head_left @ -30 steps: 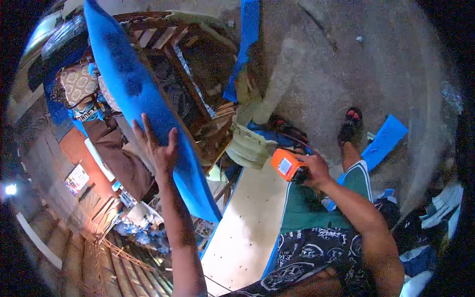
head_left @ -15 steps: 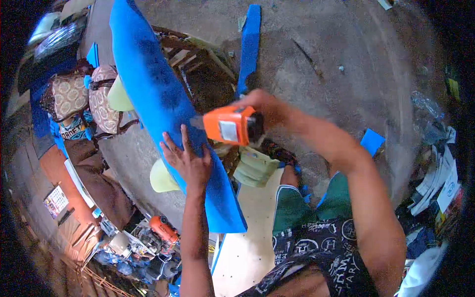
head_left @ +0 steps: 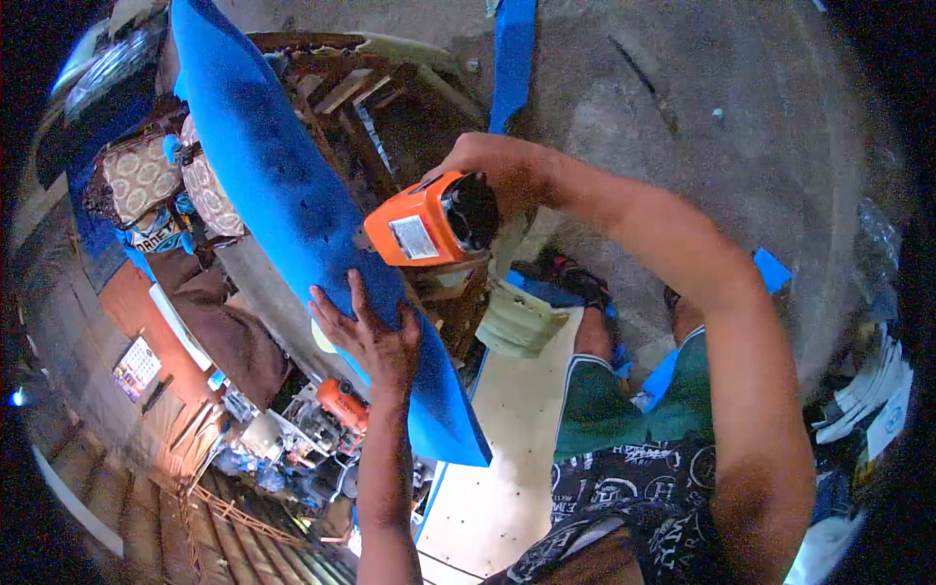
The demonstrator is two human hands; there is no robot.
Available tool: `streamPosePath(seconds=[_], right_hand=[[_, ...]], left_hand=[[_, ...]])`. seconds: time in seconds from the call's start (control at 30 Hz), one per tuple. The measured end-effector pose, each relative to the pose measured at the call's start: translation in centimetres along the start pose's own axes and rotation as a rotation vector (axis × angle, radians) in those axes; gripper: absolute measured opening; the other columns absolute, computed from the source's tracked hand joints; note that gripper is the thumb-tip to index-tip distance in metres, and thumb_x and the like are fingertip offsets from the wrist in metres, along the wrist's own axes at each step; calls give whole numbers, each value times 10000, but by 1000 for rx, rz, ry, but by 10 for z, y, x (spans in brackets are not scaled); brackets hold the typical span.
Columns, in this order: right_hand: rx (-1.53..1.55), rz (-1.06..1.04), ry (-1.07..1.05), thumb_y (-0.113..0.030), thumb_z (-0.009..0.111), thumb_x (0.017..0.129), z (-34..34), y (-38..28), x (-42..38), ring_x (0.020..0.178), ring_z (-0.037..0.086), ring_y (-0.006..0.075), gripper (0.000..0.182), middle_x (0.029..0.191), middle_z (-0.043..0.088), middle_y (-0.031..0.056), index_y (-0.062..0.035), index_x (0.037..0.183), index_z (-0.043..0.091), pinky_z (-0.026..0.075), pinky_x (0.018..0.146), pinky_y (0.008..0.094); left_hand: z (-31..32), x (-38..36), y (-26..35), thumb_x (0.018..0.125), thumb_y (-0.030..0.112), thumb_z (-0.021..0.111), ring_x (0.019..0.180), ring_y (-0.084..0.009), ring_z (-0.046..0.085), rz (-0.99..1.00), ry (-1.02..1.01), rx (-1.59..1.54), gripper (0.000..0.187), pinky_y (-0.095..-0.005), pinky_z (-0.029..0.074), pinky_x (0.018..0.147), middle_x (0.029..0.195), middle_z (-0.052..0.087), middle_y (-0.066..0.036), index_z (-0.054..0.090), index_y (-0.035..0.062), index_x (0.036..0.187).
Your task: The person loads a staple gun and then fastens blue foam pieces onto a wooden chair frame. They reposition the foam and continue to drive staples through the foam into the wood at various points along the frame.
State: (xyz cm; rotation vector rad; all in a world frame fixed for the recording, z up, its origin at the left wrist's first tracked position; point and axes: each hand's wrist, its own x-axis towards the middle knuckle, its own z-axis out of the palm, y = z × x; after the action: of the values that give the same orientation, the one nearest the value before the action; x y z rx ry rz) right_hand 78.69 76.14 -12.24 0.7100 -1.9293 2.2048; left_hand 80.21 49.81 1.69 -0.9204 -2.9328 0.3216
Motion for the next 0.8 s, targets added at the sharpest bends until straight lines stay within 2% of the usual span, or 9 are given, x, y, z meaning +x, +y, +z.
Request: streamPosePath(seconds=[0.13,0.27,0.33,0.53,0.8], right_hand=[[37,-61,-17,-186,789,556,1,8,15,702,635,340,426,784,674,110,-128,956,655,506,617,378],[-16,-15,-63,-178,792,536,7,15,32,721,633,354,463,793,675,122,-130,977,657,503,622,387],[-34,-71,-44,-174,776,559,10,20,35,752,633,366,406,792,672,133,-126,944,655,497,634,409],[-192,-9,-135,-220,752,611,8,23,43,788,632,374,338,792,664,160,-113,918,657,493,658,438],[-212,4,-141,-224,770,587,9,18,42,759,636,366,333,782,669,143,-118,884,663,499,647,430]], left_hand=[[0,3,-5,672,148,724,1352,-514,121,-9,-7,-21,853,-614,170,1082,1494,100,-273,316,212,1418],[-1,5,-8,680,140,715,1358,-506,109,-25,-22,-31,844,-611,155,1088,1492,91,-280,314,210,1420],[0,5,-9,679,138,715,1359,-505,109,-17,-23,-25,844,-610,154,1088,1493,88,-282,315,210,1419],[-1,6,-8,668,137,725,1366,-490,113,-2,-15,-21,859,-595,158,1089,1490,100,-285,321,221,1422],[3,8,-11,663,138,738,1375,-465,128,15,36,-50,851,-574,159,1092,1487,113,-290,347,239,1412]])
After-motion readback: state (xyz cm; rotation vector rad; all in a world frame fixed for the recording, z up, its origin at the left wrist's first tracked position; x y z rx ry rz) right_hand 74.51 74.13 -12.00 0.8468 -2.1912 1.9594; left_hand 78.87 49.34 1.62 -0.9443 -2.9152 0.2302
